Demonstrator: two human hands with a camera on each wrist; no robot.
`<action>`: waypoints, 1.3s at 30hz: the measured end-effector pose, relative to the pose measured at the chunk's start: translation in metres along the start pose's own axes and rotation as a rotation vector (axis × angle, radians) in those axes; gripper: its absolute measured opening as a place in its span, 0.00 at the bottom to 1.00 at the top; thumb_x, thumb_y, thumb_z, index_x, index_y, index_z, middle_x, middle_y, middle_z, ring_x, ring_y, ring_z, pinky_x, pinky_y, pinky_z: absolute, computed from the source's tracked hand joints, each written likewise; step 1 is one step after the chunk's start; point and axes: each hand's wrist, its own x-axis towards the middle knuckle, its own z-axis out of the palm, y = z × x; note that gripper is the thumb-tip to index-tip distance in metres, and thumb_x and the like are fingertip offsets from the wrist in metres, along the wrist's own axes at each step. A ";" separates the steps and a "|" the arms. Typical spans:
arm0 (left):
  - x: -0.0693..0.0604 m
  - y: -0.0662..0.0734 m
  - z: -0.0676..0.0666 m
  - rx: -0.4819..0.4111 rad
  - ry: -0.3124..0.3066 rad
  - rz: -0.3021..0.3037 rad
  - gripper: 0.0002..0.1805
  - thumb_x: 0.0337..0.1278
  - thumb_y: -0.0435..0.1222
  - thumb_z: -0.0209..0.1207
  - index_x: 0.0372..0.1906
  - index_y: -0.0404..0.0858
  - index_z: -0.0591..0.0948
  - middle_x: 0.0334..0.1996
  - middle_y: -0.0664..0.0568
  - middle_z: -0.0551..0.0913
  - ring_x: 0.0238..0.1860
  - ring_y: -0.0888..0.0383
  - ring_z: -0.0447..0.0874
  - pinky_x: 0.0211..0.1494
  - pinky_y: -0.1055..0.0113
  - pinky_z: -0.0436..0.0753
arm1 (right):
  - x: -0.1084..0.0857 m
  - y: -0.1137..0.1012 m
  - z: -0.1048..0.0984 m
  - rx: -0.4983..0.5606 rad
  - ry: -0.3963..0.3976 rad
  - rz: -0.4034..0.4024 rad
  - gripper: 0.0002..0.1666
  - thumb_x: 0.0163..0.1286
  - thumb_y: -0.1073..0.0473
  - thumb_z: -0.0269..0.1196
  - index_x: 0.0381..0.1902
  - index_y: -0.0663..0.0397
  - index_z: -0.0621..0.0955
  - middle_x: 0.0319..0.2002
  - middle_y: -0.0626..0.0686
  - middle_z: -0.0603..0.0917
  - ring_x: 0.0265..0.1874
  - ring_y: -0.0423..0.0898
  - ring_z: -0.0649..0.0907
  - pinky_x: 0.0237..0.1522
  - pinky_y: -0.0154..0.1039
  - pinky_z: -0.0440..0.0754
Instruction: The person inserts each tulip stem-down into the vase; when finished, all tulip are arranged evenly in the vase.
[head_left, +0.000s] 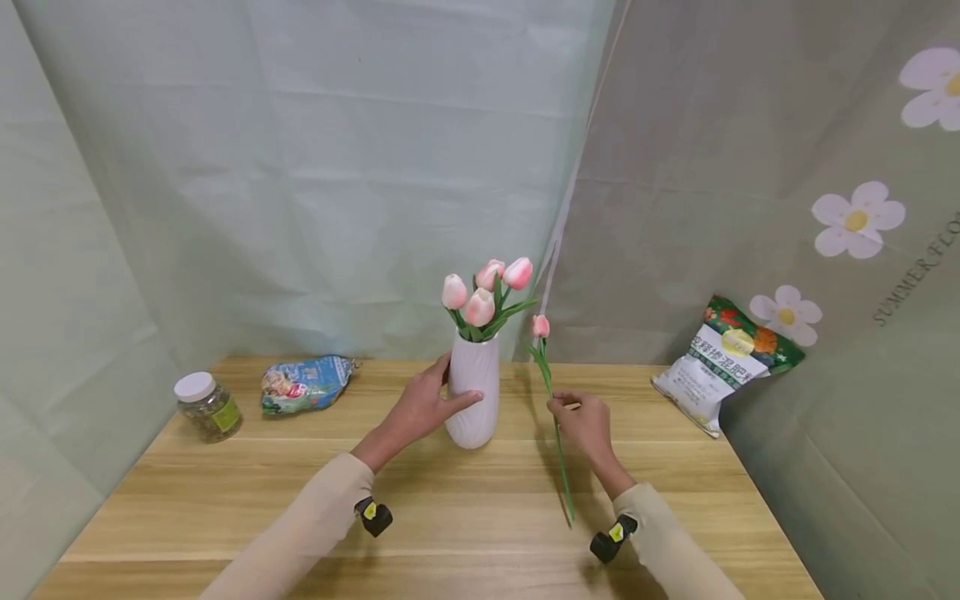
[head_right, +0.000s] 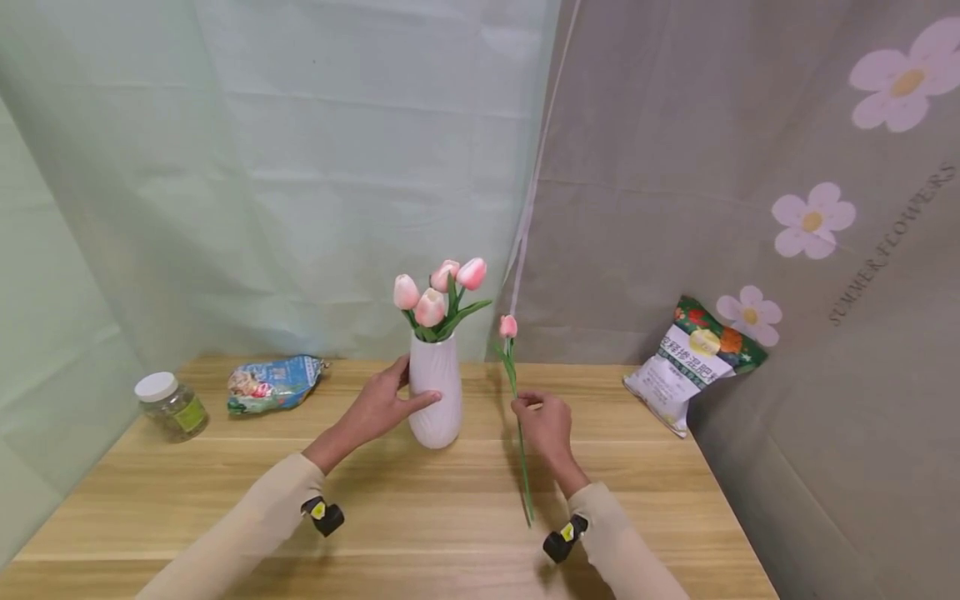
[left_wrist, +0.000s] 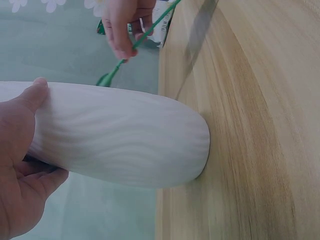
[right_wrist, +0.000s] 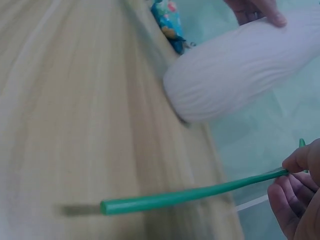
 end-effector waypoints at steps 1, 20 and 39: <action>0.000 0.000 0.000 -0.002 0.000 -0.001 0.47 0.60 0.57 0.68 0.75 0.35 0.65 0.64 0.41 0.79 0.63 0.48 0.81 0.61 0.48 0.83 | 0.001 -0.001 -0.001 0.009 0.000 -0.011 0.09 0.66 0.63 0.69 0.41 0.62 0.90 0.33 0.56 0.89 0.22 0.43 0.86 0.23 0.33 0.85; 0.002 0.000 -0.001 -0.011 -0.016 -0.032 0.49 0.60 0.58 0.68 0.76 0.36 0.63 0.66 0.42 0.77 0.65 0.48 0.79 0.63 0.49 0.82 | 0.018 -0.035 -0.026 0.131 0.054 -0.078 0.13 0.70 0.59 0.70 0.47 0.63 0.88 0.40 0.61 0.89 0.31 0.47 0.88 0.32 0.45 0.89; 0.000 -0.001 0.000 -0.010 -0.018 -0.022 0.49 0.60 0.59 0.68 0.76 0.36 0.63 0.66 0.42 0.77 0.65 0.49 0.79 0.62 0.51 0.82 | 0.034 -0.070 -0.041 0.224 0.139 -0.128 0.13 0.69 0.60 0.69 0.47 0.65 0.86 0.39 0.60 0.87 0.31 0.42 0.85 0.35 0.53 0.89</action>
